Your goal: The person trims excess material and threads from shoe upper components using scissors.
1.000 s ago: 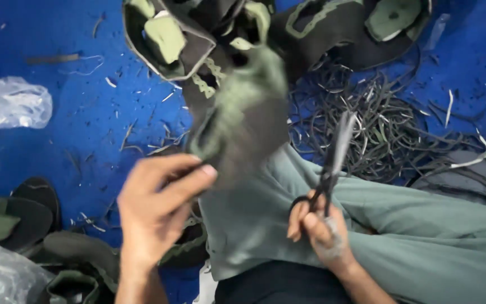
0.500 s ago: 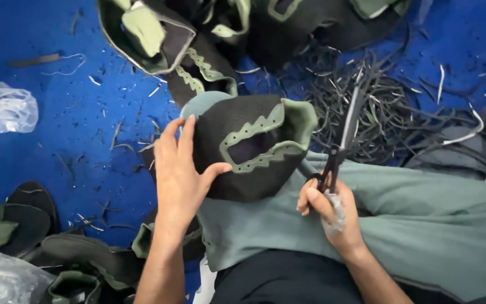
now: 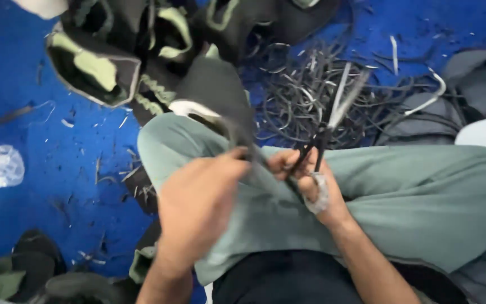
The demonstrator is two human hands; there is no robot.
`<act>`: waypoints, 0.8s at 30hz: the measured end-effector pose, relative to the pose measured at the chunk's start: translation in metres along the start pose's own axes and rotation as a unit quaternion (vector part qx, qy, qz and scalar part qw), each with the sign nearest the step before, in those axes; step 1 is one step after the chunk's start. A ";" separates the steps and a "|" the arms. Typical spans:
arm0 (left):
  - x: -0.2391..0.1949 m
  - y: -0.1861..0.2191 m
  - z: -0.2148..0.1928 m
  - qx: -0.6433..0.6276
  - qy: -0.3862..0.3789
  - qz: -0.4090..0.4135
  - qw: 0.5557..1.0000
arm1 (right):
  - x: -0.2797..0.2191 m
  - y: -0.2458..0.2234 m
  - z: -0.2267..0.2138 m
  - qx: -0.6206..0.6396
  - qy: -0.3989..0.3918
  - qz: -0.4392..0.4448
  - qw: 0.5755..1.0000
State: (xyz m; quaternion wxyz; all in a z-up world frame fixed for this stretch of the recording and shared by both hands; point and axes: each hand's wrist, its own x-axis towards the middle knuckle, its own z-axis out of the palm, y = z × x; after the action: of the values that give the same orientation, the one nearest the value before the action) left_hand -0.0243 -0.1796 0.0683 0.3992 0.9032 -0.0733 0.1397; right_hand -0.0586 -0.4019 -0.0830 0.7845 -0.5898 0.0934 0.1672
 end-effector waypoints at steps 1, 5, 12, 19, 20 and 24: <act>0.007 0.013 0.011 0.054 -0.081 0.110 0.989 | 0.007 0.005 -0.007 0.132 0.001 -0.010 0.991; -0.015 0.029 0.067 0.143 -0.298 0.259 0.908 | 0.003 0.098 -0.070 -0.383 0.169 -0.060 0.906; -0.005 -0.010 0.055 -0.036 -0.165 0.070 0.983 | 0.010 -0.018 -0.029 0.308 0.204 -0.065 0.927; 0.046 -0.064 0.061 -0.415 -0.156 -0.194 0.875 | 0.005 -0.019 -0.026 0.328 0.054 0.037 0.942; 0.051 -0.069 0.065 -0.410 -0.183 -0.175 0.876 | 0.005 -0.010 -0.031 0.348 0.011 0.060 0.935; 0.048 -0.076 0.074 -0.484 -0.178 -0.226 0.826 | 0.001 0.016 -0.045 0.339 0.061 0.045 0.938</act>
State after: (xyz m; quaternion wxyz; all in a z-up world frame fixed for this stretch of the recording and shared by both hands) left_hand 0.0539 -0.1843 -0.0175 0.7856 0.5944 0.0048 -0.1716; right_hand -0.0610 -0.4411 -0.1106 0.9223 -0.2929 0.2192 0.1245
